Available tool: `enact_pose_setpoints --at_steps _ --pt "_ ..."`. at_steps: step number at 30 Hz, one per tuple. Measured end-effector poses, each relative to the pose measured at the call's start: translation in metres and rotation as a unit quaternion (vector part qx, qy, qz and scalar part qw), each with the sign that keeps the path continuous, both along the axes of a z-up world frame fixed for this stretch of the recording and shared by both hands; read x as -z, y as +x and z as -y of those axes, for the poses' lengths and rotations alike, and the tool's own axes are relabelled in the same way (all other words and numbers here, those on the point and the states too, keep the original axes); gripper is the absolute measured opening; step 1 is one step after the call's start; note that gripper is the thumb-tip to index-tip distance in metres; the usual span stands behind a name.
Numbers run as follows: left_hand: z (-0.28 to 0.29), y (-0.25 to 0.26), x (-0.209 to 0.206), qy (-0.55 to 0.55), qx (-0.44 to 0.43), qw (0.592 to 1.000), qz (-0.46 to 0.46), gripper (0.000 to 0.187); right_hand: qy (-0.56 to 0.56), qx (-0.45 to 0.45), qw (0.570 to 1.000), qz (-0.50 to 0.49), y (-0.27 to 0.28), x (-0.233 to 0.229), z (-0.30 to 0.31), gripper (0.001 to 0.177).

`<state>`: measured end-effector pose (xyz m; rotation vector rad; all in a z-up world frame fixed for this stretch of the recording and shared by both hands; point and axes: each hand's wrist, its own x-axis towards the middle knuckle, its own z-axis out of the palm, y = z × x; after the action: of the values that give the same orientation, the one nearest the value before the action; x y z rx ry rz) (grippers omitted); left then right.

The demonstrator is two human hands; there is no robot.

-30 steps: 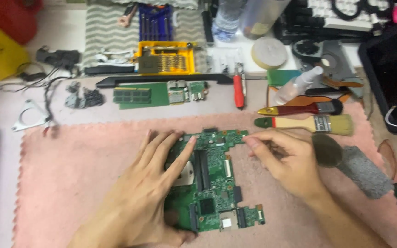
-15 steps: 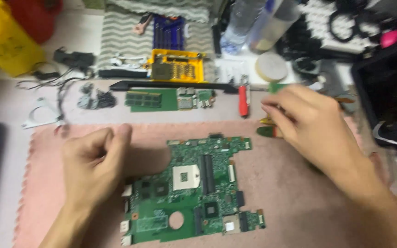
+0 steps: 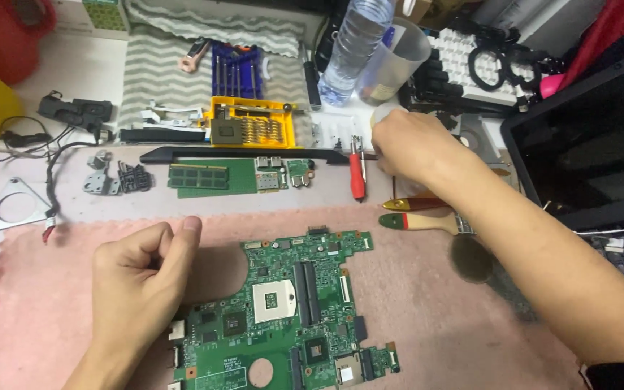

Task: The person uses a small metal tool to scrape and clean the surface of a green circuit board. The hands hold the board steady while the tool is used to remove residue from various components and connectors on the board.

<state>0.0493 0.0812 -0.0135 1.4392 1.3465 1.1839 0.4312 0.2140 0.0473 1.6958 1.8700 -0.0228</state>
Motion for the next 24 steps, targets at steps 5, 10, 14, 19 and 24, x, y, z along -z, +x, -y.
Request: enact_pose_setpoints --at_steps 5,10,14,19,24 --pt "-0.001 0.000 0.001 -0.011 -0.004 1.000 -0.015 0.068 0.021 -0.060 0.998 -0.013 0.007 0.002 0.003 0.017" --pt "-0.002 0.000 0.002 -0.007 -0.003 1.000 -0.022 0.068 0.060 -0.176 0.983 -0.015 0.030 0.021 0.000 0.025" --pt "-0.001 0.000 0.001 -0.015 -0.003 1.000 -0.021 0.068 0.068 -0.217 0.973 -0.025 0.028 0.020 0.004 0.018" --pt "-0.001 0.000 -0.001 -0.015 0.006 1.000 -0.013 0.068 0.071 -0.244 0.967 -0.026 0.031 0.022 0.003 0.015" --pt "0.000 0.000 -0.001 -0.026 -0.004 0.999 -0.040 0.069 0.052 -0.242 0.969 -0.015 0.025 0.016 0.001 0.012"
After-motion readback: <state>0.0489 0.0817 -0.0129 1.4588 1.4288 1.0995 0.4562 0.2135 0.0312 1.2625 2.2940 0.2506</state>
